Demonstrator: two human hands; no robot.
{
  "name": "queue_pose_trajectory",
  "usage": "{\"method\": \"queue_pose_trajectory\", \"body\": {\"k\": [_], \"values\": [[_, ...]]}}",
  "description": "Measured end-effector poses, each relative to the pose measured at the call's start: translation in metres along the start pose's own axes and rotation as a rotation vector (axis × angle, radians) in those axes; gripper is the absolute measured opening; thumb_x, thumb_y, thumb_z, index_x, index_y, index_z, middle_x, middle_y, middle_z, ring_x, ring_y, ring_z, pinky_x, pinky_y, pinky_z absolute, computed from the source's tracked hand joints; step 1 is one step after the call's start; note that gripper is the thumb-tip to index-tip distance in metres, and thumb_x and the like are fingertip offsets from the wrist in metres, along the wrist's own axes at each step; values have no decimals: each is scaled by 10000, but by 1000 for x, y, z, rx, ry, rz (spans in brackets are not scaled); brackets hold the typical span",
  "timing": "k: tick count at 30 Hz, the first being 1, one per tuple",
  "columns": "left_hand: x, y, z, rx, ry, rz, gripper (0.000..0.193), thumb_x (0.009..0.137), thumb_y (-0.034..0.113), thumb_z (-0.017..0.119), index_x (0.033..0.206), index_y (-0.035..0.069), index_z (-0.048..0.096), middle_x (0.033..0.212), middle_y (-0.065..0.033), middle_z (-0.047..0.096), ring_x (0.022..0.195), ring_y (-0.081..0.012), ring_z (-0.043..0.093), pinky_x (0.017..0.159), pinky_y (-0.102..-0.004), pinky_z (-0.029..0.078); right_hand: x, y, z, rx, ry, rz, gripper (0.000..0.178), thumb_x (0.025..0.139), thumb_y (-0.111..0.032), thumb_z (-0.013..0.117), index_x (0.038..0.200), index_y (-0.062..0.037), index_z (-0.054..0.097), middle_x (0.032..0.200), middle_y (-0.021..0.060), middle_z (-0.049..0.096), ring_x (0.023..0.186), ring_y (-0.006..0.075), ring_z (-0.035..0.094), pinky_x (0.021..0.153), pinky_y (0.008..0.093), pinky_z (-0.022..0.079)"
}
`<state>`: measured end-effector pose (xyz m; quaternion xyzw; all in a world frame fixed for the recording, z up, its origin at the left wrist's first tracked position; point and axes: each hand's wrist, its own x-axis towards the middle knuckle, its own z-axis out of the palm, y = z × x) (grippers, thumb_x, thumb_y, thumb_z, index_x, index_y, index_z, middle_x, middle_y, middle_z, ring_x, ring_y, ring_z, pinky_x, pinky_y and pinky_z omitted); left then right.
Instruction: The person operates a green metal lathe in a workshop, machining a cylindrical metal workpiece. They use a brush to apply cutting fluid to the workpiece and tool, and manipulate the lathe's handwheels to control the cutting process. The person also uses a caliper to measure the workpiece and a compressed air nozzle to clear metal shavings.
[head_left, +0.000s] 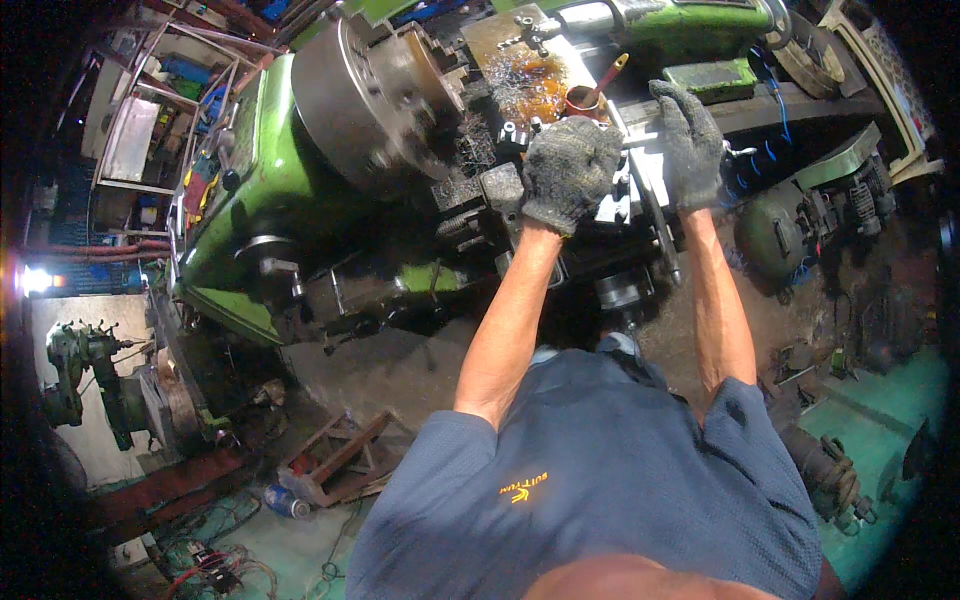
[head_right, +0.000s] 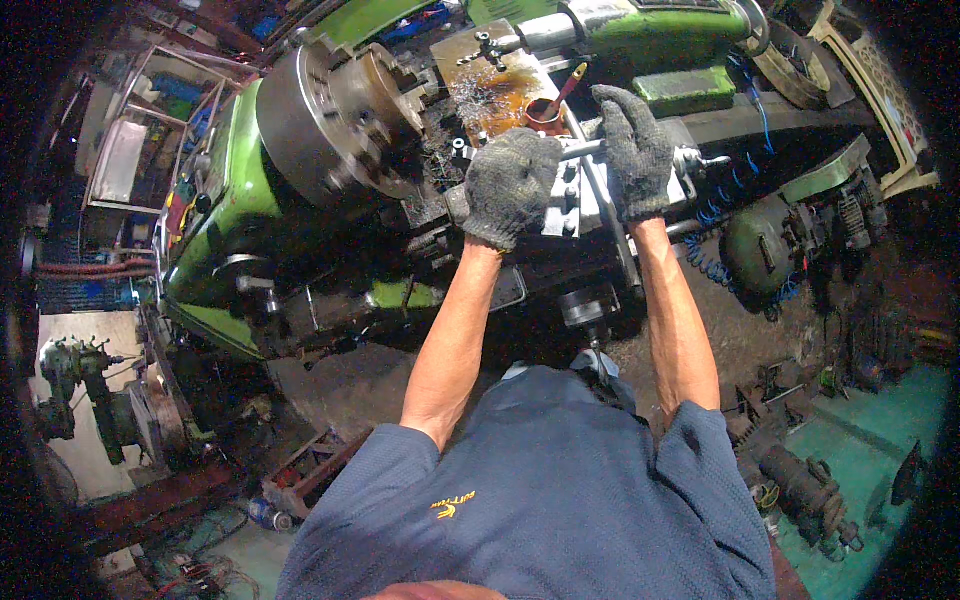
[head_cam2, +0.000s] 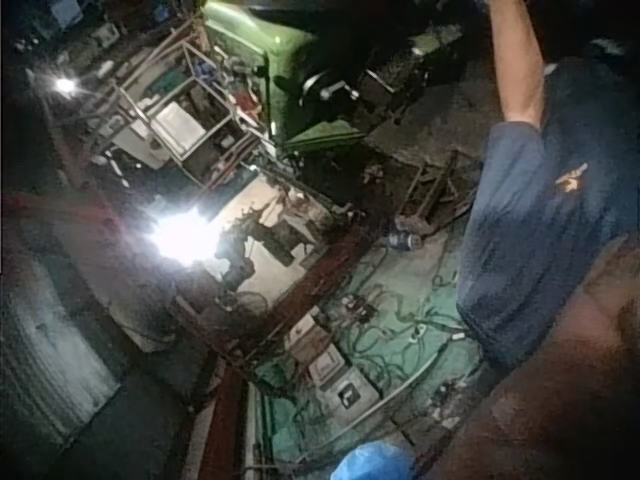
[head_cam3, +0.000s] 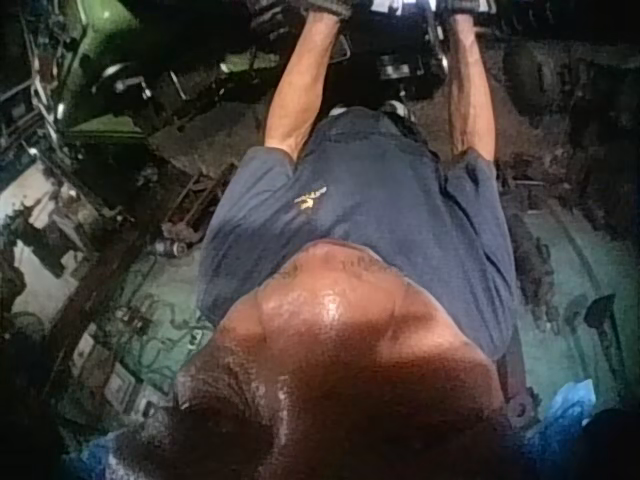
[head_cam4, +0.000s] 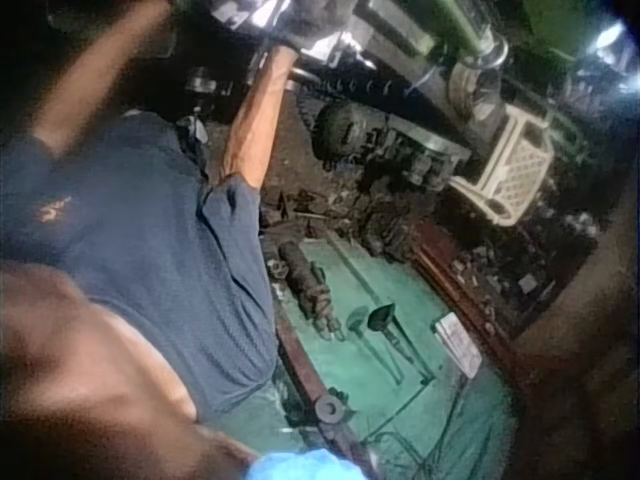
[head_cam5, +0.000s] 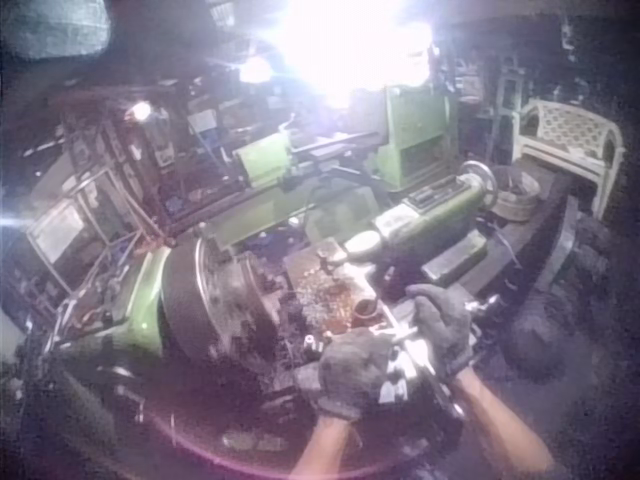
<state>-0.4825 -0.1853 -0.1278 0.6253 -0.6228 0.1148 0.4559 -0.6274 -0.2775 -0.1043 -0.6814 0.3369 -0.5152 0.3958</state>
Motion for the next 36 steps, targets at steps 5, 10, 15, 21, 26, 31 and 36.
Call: {"method": "queue_pose_trajectory", "body": {"k": [5, 10, 15, 21, 26, 31, 36], "values": [[1, 1, -2, 5, -30, 16, 187, 898, 244, 636, 793, 97, 684, 779, -140, 645, 740, -342, 651, 675, -475, 509, 0, 1, 0, 11, 1, 1, 266, 1017, -129, 566, 1211, -26, 715, 1212, 89, 724, 1075, 171, 661, 937, 307, 513], [0, -5, 3, -11, -13, 40, 210, 890, 246, 650, 746, 96, 679, 740, -137, 640, 718, -340, 652, 660, -478, 502, 3, 0, -10, 66, -100, 55, 271, 1040, -155, 538, 1210, -54, 723, 1098, 56, 731, 898, 123, 675, 779, 286, 540], [1, 2, 1, -21, 9, -24, 276, 912, 271, 657, 711, 82, 653, 701, -139, 614, 674, -339, 618, 637, -469, 471, 38, 45, -63, -15, -231, 116, 318, 1048, -254, 527, 1189, -41, 715, 859, 65, 695, 710, 117, 639, 652, 277, 528], [7, 12, -7, 75, -150, -144, 191, 915, 193, 641, 900, 29, 739, 935, -189, 724, 897, -376, 689, 827, -459, 543, 110, 100, -75, -376, -338, 375, 353, 931, -352, 676, 1159, -90, 740, 1085, 113, 752, 929, 218, 723, 838, 326, 551], [10, 14, -7, 155, -85, -50, 147, 835, 239, 688, 781, 105, 718, 836, -133, 692, 798, -330, 673, 721, -437, 529, 145, 178, -16, -433, -740, 185, 602, 853, -552, 701, 1274, -121, 686, 1195, 137, 721, 1110, 303, 682, 958, 388, 518], [-11, 17, -2, 317, -65, -222, 150, 836, 222, 678, 869, 91, 743, 990, -151, 719, 969, -363, 677, 889, -457, 524, 151, 172, 44, -221, -868, 237, 532, 880, -565, 676, 1132, -99, 731, 974, 146, 748, 946, 318, 715, 837, 413, 539], [-10, 17, -5, 291, -95, -287, 175, 859, 211, 662, 933, 77, 748, 1038, -159, 716, 984, -372, 674, 881, -466, 536, 164, 176, 59, -135, -877, -30, 395, 938, -460, 634, 1080, -108, 743, 943, 176, 727, 923, 355, 700, 819, 439, 537]]}}
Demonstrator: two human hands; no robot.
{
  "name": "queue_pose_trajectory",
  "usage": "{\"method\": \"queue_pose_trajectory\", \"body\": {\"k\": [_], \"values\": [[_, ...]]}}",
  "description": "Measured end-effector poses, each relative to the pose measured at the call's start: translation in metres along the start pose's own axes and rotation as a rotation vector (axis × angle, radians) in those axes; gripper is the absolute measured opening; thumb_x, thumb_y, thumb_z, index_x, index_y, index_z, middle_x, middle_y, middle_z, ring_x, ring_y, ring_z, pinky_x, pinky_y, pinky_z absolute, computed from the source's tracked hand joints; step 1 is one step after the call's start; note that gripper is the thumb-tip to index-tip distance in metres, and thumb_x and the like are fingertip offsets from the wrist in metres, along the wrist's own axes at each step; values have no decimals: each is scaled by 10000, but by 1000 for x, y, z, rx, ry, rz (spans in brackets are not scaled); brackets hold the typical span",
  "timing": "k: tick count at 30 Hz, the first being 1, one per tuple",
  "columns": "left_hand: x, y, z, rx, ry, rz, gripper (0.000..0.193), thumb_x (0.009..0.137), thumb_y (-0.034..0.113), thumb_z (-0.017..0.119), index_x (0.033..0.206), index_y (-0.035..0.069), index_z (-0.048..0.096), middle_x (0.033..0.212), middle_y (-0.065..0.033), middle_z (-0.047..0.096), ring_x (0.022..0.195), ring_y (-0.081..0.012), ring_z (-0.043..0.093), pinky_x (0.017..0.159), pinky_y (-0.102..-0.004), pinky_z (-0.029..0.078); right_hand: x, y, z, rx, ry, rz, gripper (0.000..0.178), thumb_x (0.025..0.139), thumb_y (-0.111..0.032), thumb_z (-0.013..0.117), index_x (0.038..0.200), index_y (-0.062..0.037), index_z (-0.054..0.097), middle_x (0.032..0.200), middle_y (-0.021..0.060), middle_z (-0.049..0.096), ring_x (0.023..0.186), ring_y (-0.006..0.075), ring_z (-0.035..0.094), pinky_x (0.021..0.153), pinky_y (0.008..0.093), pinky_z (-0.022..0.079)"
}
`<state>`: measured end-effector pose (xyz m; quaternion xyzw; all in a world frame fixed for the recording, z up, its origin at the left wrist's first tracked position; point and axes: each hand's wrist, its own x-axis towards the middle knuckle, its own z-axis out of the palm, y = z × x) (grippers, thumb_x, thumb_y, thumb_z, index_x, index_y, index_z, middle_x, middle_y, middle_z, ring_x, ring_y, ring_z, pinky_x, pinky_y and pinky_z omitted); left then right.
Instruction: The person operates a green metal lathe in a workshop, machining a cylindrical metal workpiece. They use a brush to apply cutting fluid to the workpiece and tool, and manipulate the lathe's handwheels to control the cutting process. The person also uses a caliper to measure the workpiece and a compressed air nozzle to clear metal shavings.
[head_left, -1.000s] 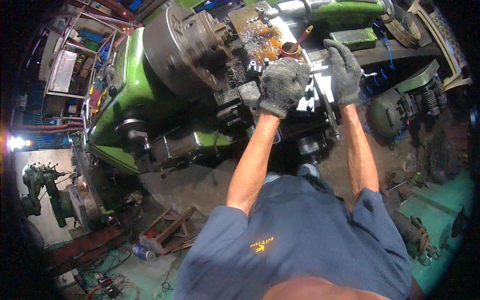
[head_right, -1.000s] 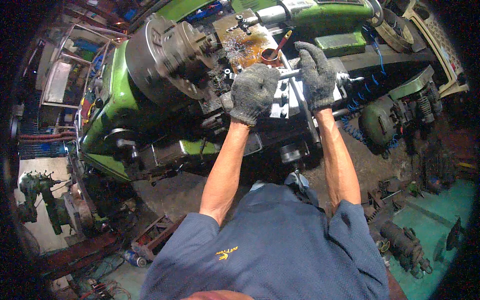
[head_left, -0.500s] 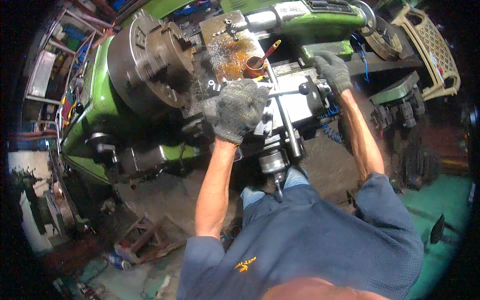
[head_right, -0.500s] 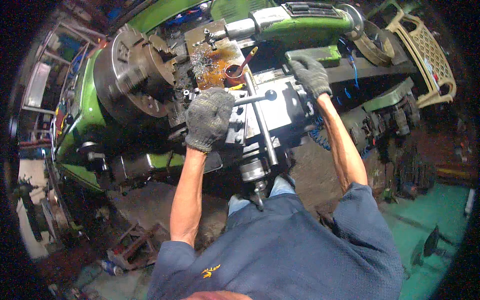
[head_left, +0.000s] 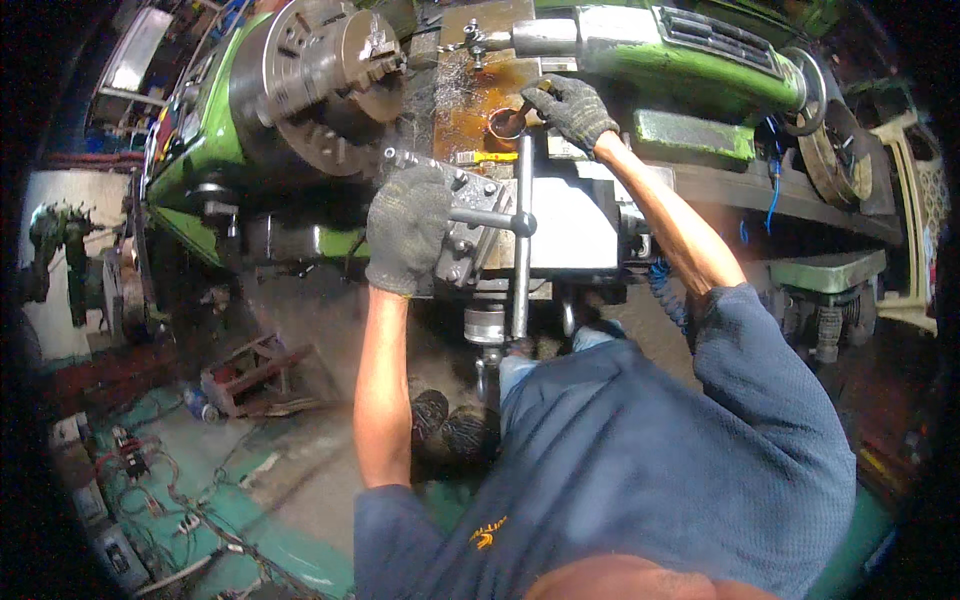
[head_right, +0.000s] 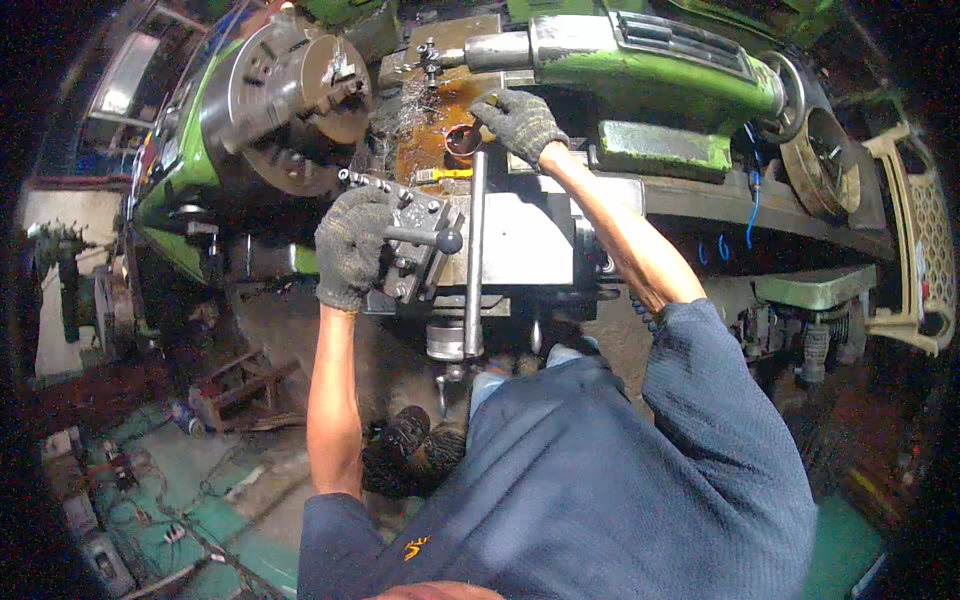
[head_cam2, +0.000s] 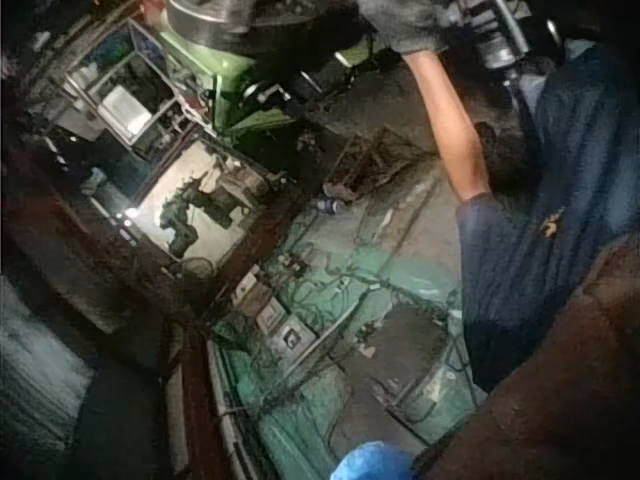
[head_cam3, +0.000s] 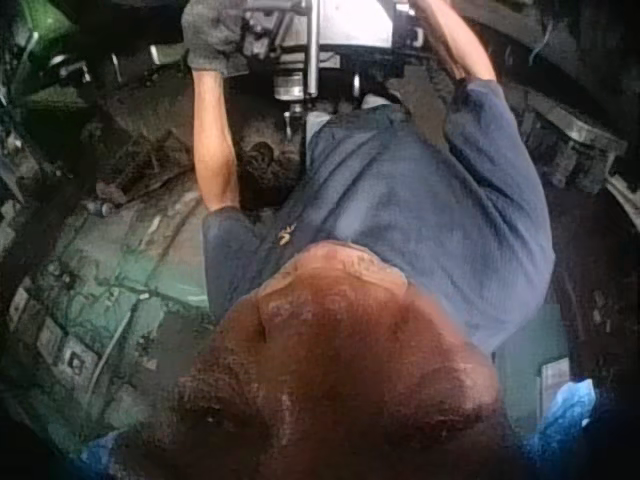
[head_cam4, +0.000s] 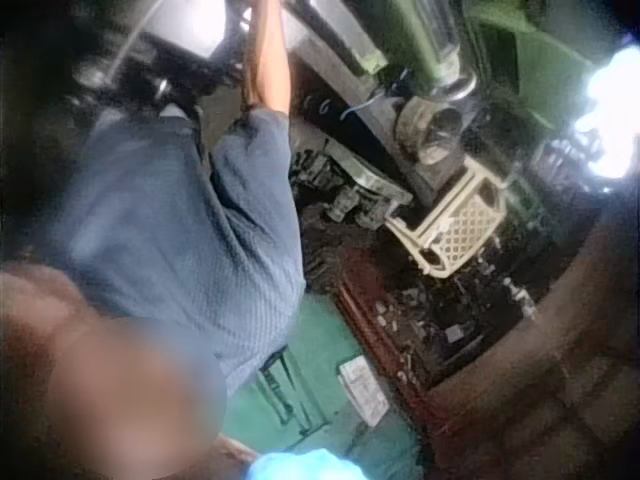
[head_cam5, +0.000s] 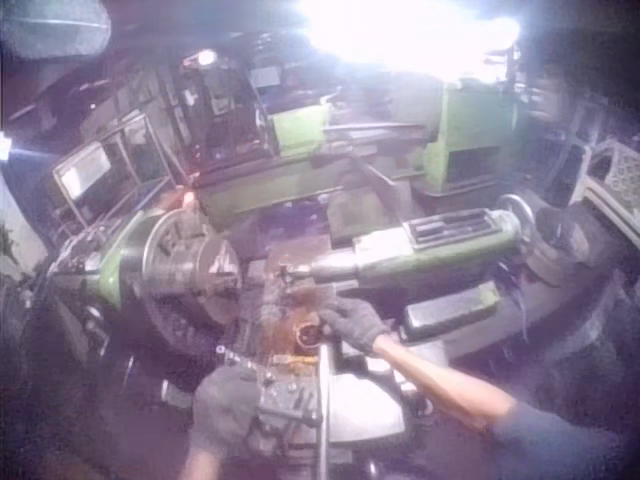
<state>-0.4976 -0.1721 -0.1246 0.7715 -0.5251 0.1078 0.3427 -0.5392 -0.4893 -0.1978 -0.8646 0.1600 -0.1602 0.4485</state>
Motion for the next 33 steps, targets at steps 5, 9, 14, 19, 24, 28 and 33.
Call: {"method": "queue_pose_trajectory", "body": {"k": [5, 9, 14, 19, 24, 28, 33], "values": [[-1, 4, 0, 32, 2, -10, 170, 867, 190, 634, 936, 85, 749, 1058, -152, 726, 1027, -375, 672, 913, -472, 533, -3, -23, -21, -101, -106, -226, 325, 956, -381, 617, 1099, -112, 729, 1063, 158, 720, 1006, 352, 686, 881, 436, 531], [2, 3, 0, 84, -16, 31, 180, 869, 197, 631, 946, 89, 752, 1064, -149, 725, 1031, -376, 671, 918, -473, 531, 0, -30, -31, -98, -213, -313, 312, 976, -361, 608, 1122, -100, 698, 1089, 131, 714, 1035, 322, 682, 906, 413, 529], [-1, 0, 1, 122, -1, 31, 210, 877, 203, 618, 987, 93, 759, 1073, -148, 721, 1021, -379, 672, 916, -477, 531, 7, -32, -39, -105, -282, -461, 279, 975, -337, 631, 1099, -99, 705, 1098, 107, 714, 1051, 284, 680, 929, 396, 526], [5, 8, -3, 129, -20, 17, 227, 888, 193, 599, 1012, 95, 762, 1093, -155, 718, 1016, -381, 674, 908, -482, 533, 6, -33, -47, -41, -306, -458, 235, 944, -276, 683, 1084, -90, 711, 1068, 98, 722, 1018, 255, 687, 920, 381, 531], [-1, 1, 0, 122, 16, 55, 225, 867, 194, 623, 1009, 89, 762, 1081, -162, 722, 1013, -381, 677, 906, -482, 533, -6, -39, -56, 46, -308, -435, 213, 934, -220, 687, 1084, -72, 722, 1022, 89, 726, 967, 241, 695, 890, 361, 543], [-2, -1, 0, 73, 41, 32, 227, 838, 201, 651, 998, 84, 761, 1058, -162, 727, 1019, -382, 675, 913, -478, 529, -8, -33, -54, 186, -267, -304, 203, 975, -223, 666, 1095, -73, 730, 972, 61, 743, 840, 142, 711, 735, 307, 571], [2, 1, 1, 62, 44, 24, 211, 843, 208, 635, 959, 74, 749, 1010, -158, 723, 980, -378, 675, 874, -468, 533, -10, -37, -45, 391, -95, -110, 231, 993, -235, 668, 1126, -56, 729, 938, 56, 750, 810, 97, 705, 702, 276, 572]]}}
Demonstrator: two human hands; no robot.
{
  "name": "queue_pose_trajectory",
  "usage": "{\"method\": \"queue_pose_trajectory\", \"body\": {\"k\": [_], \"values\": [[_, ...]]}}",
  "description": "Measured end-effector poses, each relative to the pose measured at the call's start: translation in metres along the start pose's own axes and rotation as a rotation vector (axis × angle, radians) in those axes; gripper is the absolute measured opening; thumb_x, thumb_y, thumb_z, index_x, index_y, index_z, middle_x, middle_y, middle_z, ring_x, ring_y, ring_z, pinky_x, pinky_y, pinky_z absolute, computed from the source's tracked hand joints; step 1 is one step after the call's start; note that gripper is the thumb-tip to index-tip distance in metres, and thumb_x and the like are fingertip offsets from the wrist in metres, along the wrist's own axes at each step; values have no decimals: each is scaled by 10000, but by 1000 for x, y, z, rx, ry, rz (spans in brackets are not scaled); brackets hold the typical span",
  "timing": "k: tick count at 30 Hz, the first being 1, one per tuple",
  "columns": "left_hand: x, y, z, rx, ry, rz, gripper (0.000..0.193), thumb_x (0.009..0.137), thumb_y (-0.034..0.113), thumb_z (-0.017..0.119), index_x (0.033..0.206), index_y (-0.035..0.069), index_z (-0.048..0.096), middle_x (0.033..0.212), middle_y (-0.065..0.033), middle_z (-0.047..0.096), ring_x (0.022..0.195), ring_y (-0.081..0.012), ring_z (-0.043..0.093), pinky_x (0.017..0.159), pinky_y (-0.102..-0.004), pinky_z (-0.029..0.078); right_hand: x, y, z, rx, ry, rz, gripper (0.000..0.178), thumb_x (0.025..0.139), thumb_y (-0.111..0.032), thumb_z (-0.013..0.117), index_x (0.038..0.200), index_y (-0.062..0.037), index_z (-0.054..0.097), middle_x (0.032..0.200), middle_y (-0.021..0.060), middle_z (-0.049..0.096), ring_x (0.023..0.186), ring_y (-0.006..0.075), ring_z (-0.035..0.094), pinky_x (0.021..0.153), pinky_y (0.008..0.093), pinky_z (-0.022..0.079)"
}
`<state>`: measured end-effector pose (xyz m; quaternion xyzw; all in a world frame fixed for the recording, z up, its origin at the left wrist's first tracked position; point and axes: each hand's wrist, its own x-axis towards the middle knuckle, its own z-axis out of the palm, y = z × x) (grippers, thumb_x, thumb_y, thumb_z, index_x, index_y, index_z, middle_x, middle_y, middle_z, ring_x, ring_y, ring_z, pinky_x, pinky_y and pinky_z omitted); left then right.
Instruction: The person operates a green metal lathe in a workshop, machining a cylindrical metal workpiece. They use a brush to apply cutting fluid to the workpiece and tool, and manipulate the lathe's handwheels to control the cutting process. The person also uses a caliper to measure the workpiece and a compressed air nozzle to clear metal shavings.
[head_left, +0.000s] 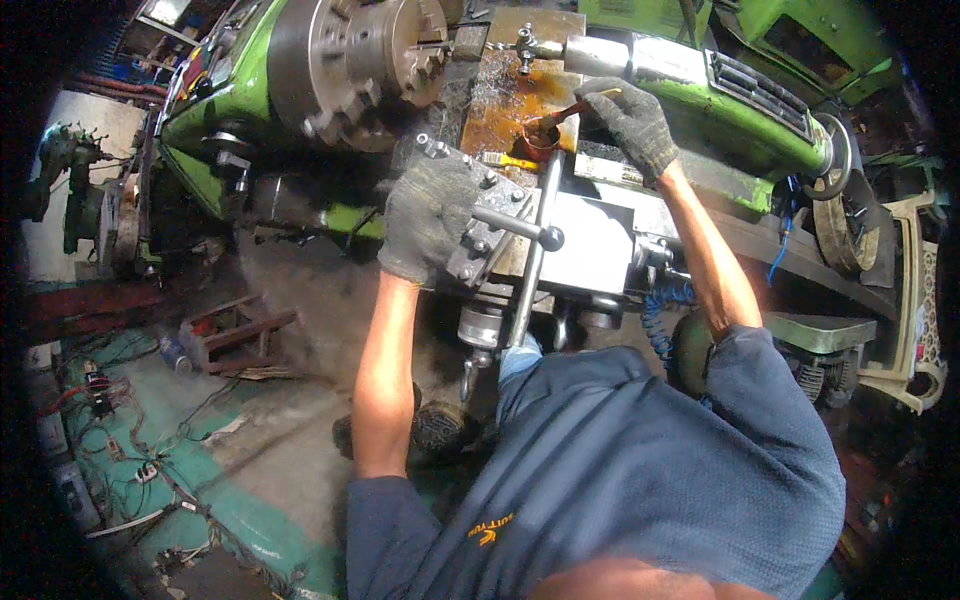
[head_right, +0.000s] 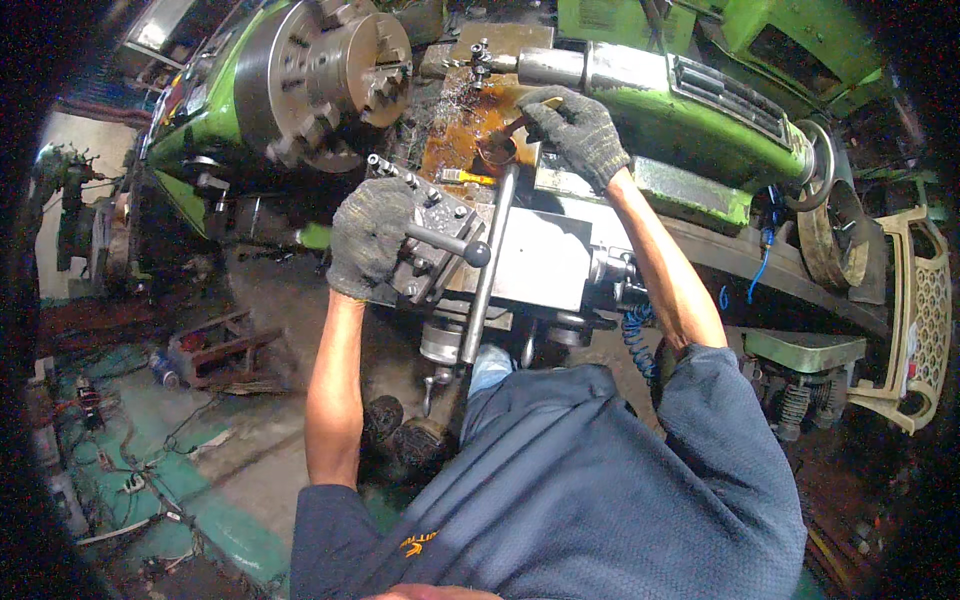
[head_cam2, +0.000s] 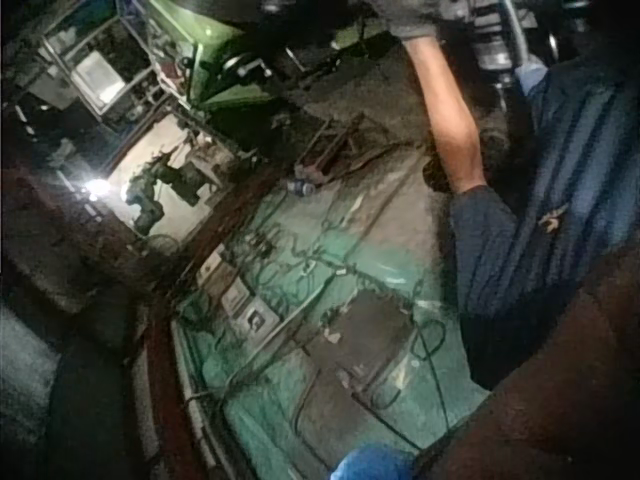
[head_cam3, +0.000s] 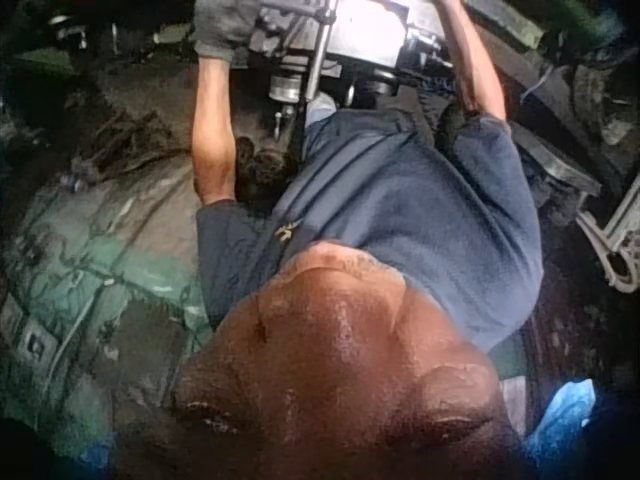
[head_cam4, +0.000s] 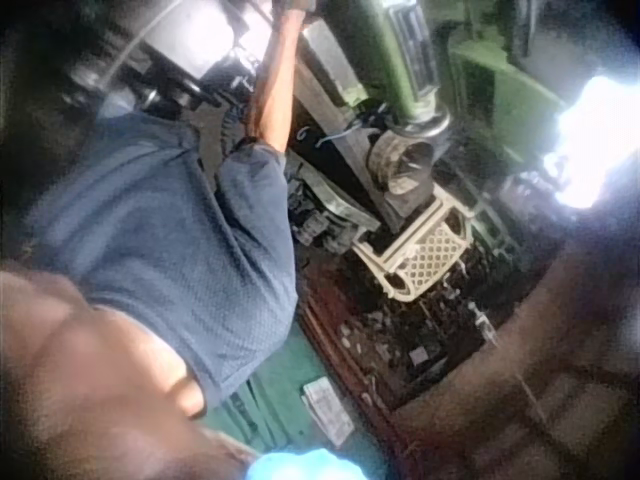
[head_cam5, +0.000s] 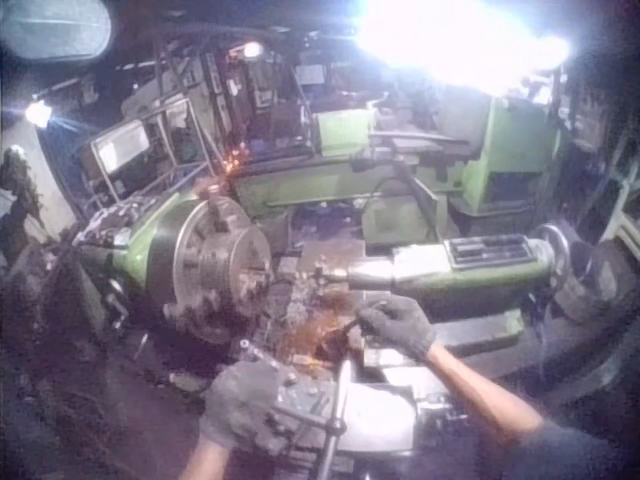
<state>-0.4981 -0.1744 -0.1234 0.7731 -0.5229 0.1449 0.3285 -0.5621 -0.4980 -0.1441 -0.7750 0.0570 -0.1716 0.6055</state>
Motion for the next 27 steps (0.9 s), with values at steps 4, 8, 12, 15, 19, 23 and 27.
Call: {"method": "queue_pose_trajectory", "body": {"k": [4, 8, 12, 15, 19, 23, 27], "values": [[0, -1, -4, 0, -65, -29, 258, 896, 230, 599, 1027, 68, 751, 1039, -172, 719, 1019, -387, 673, 904, -484, 526, 13, 25, 14, 105, 272, 37, 285, 990, -236, 660, 1149, 0, 691, 979, 94, 728, 824, 147, 711, 776, 306, 613], [-2, 3, -4, -23, -9, -46, 210, 856, 190, 647, 982, 57, 747, 1010, -177, 723, 992, -389, 683, 901, -487, 527, 44, 22, 41, 524, 383, 85, 246, 977, -171, 664, 1117, 31, 673, 951, 127, 707, 837, 191, 722, 750, 317, 628], [0, 0, -4, -46, -18, -39, 174, 858, 188, 662, 920, 40, 730, 965, -180, 718, 952, -398, 681, 872, -495, 525, 83, 7, 70, 553, 488, 86, 252, 959, -227, 676, 1080, -8, 703, 946, 86, 731, 832, 139, 706, 741, 270, 587], [2, -1, -4, -71, 1, -41, 149, 844, 183, 667, 872, 46, 717, 918, -170, 703, 895, -397, 663, 824, -487, 521, 105, 6, 84, -35, 651, 21, 358, 944, -346, 688, 1082, -17, 719, 930, 91, 748, 849, 171, 714, 761, 325, 550], [2, -3, -5, -76, 58, -36, 144, 844, 207, 674, 807, 69, 689, 844, -147, 668, 833, -376, 642, 797, -488, 484, 101, -5, 93, -437, 663, -55, 296, 937, -288, 701, 1083, -31, 715, 975, 160, 744, 904, 237, 721, 809, 380, 553], [7, -3, -3, -34, 182, 34, 232, 865, 257, 681, 708, 92, 639, 718, -122, 613, 720, -345, 618, 715, -487, 447, 76, -7, 80, -674, 570, -415, 238, 960, -207, 693, 1117, -29, 693, 950, 138, 717, 837, 214, 727, 751, 340, 574], [6, -3, -6, -139, 79, -24, 237, 870, 252, 685, 716, 78, 640, 725, -138, 614, 741, -352, 621, 709, -491, 475, 64, -4, 80, -611, 501, -440, 219, 982, -160, 673, 1144, -12, 676, 951, 108, 708, 807, 166, 729, 715, 307, 593]]}}
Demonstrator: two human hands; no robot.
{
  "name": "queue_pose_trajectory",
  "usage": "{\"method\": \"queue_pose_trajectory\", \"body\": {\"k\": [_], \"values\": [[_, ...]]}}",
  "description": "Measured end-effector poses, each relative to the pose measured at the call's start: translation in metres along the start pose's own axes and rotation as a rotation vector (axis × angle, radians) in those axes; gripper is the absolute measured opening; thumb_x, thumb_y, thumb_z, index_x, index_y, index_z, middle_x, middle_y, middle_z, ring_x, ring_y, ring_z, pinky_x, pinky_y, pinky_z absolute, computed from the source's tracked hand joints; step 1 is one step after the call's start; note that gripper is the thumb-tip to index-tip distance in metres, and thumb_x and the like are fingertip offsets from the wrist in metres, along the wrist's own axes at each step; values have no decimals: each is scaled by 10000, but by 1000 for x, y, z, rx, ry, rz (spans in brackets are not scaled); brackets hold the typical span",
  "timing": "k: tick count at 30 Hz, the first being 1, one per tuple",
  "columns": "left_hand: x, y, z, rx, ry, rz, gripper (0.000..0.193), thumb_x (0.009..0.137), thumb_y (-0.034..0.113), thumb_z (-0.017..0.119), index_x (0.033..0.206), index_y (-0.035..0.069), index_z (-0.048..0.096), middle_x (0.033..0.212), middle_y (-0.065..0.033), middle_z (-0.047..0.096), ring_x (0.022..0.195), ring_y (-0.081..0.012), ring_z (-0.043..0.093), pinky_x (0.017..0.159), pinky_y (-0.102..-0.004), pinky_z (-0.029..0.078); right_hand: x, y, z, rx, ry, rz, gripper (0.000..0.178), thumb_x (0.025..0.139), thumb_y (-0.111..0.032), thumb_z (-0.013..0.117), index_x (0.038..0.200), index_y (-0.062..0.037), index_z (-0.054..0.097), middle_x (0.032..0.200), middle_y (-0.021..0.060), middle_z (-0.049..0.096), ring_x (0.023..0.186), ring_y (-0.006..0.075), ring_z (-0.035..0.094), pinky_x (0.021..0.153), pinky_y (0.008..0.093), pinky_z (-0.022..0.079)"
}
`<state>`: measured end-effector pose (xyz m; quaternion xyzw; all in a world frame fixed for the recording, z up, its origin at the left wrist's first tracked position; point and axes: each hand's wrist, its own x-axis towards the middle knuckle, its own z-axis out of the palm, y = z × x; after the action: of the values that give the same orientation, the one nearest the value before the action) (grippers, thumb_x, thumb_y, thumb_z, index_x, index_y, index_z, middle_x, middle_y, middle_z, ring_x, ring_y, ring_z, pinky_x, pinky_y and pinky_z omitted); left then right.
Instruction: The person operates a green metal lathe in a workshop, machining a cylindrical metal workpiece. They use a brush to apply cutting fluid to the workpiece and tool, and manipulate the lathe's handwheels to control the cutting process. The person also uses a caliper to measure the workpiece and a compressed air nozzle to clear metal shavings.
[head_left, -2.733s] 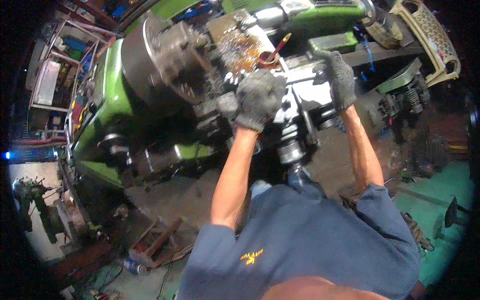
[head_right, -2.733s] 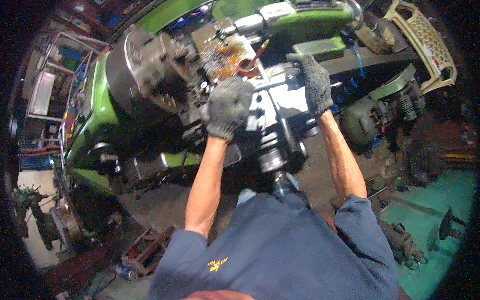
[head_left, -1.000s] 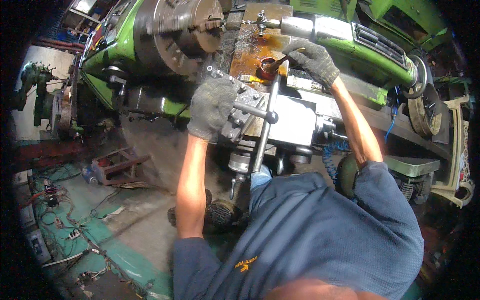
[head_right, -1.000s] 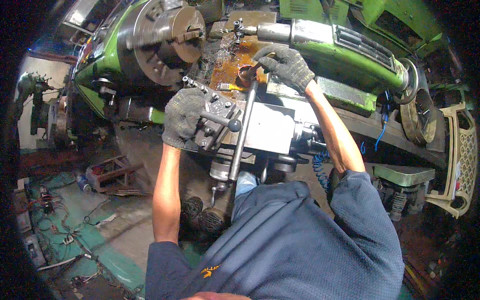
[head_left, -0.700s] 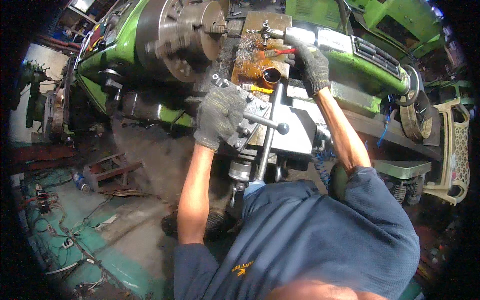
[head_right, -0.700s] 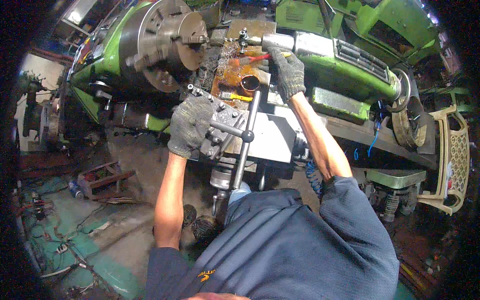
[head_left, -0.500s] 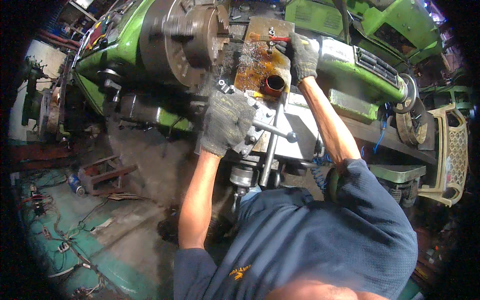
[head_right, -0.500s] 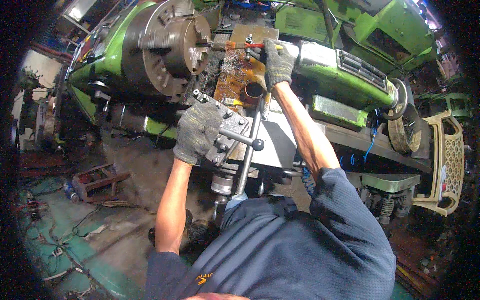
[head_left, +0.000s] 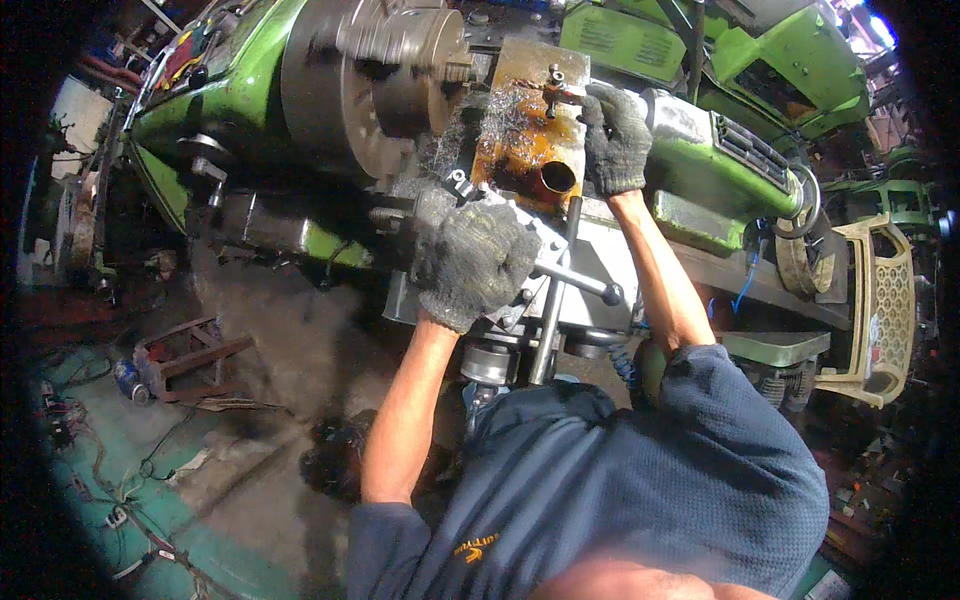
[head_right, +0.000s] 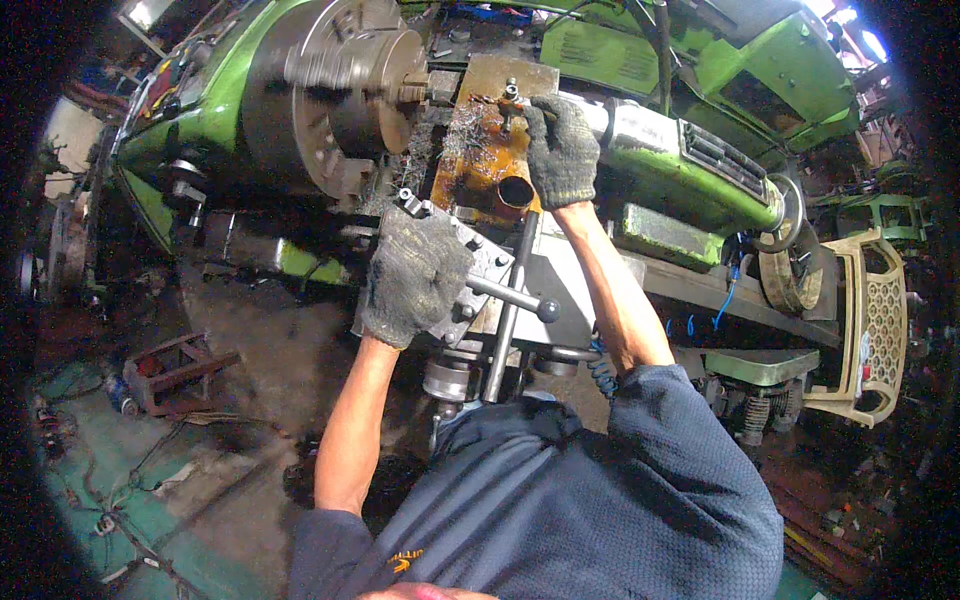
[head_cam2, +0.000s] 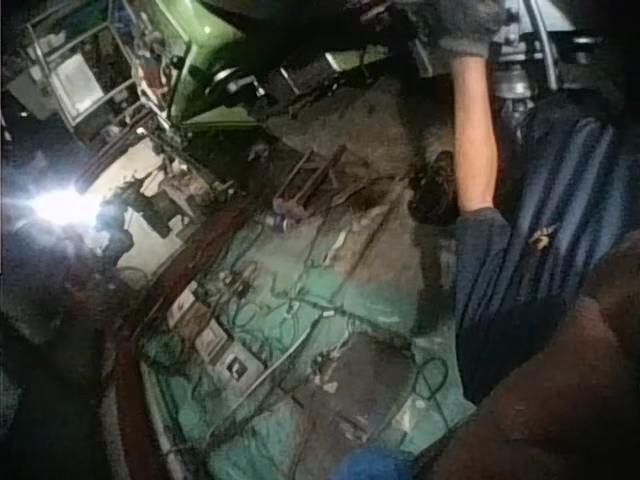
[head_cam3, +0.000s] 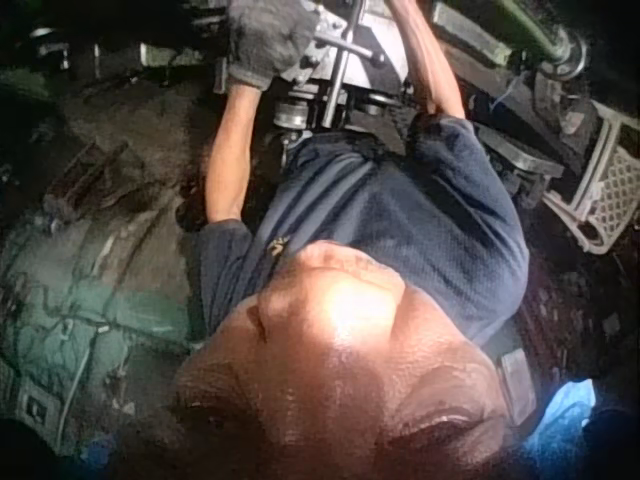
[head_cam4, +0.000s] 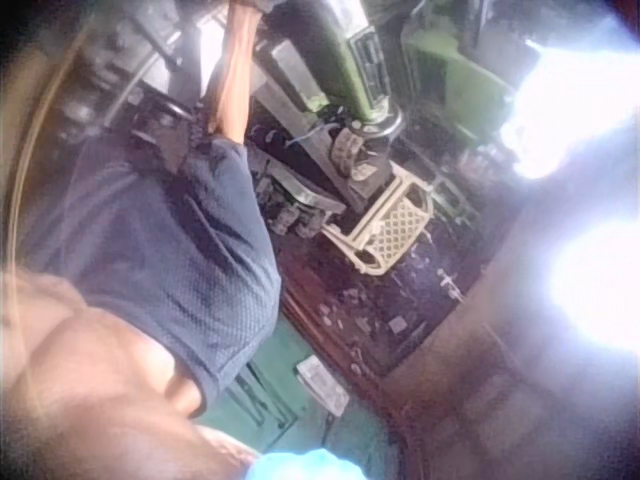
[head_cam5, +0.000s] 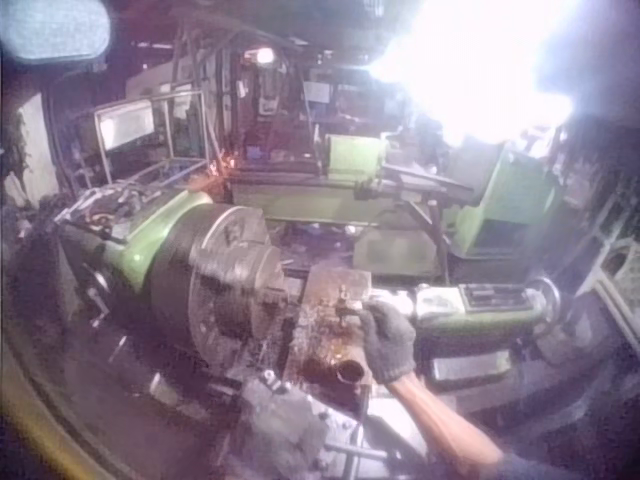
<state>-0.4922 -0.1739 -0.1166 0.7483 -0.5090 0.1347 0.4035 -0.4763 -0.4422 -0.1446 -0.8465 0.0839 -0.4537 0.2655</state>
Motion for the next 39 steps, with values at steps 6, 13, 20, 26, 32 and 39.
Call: {"method": "queue_pose_trajectory", "body": {"k": [6, 13, 20, 26, 32, 39], "values": [[2, 0, 0, 19, 49, 27, 228, 873, 235, 690, 741, 56, 641, 777, -154, 623, 752, -361, 619, 713, -497, 489, 2, -14, 20, 320, -115, 270, 222, 949, -213, 704, 1121, -74, 719, 970, 126, 747, 901, 229, 745, 809, 344, 572], [2, -1, -1, 17, 51, 31, 217, 872, 220, 701, 762, 44, 640, 789, -154, 621, 766, -364, 617, 729, -491, 493, 9, 9, 67, 417, -91, 382, 207, 931, -189, 718, 1105, -79, 733, 987, 105, 763, 900, 196, 750, 798, 327, 577], [-1, -4, 3, -55, 62, -4, 179, 869, 204, 706, 781, 56, 657, 794, -156, 626, 772, -362, 614, 736, -488, 491, 17, -3, 66, 338, -126, 411, 192, 935, -189, 704, 1101, -99, 741, 982, 68, 763, 858, 183, 738, 767, 329, 565], [-2, -3, 5, -35, 62, 1, 169, 862, 201, 707, 775, 65, 654, 785, -148, 618, 771, -362, 607, 730, -488, 485, 14, 12, 71, 367, -103, 372, 204, 938, -206, 703, 1120, -124, 744, 1021, 95, 764, 870, 169, 722, 760, 322, 549], [0, -2, 4, -40, 59, -1, 175, 861, 196, 702, 756, 70, 642, 765, -147, 600, 757, -365, 600, 709, -488, 477, 12, 19, 77, 372, -90, 393, 215, 936, -203, 704, 1121, -101, 743, 1036, 98, 765, 904, 173, 722, 782, 323, 552], [-2, -4, 6, -43, 67, 15, 175, 857, 192, 703, 748, 70, 639, 753, -149, 592, 748, -368, 596, 695, -492, 472, 14, 27, 81, 443, -102, 393, 204, 937, -161, 698, 1119, -76, 737, 1026, 74, 768, 933, 162, 719, 803, 308, 551]]}}
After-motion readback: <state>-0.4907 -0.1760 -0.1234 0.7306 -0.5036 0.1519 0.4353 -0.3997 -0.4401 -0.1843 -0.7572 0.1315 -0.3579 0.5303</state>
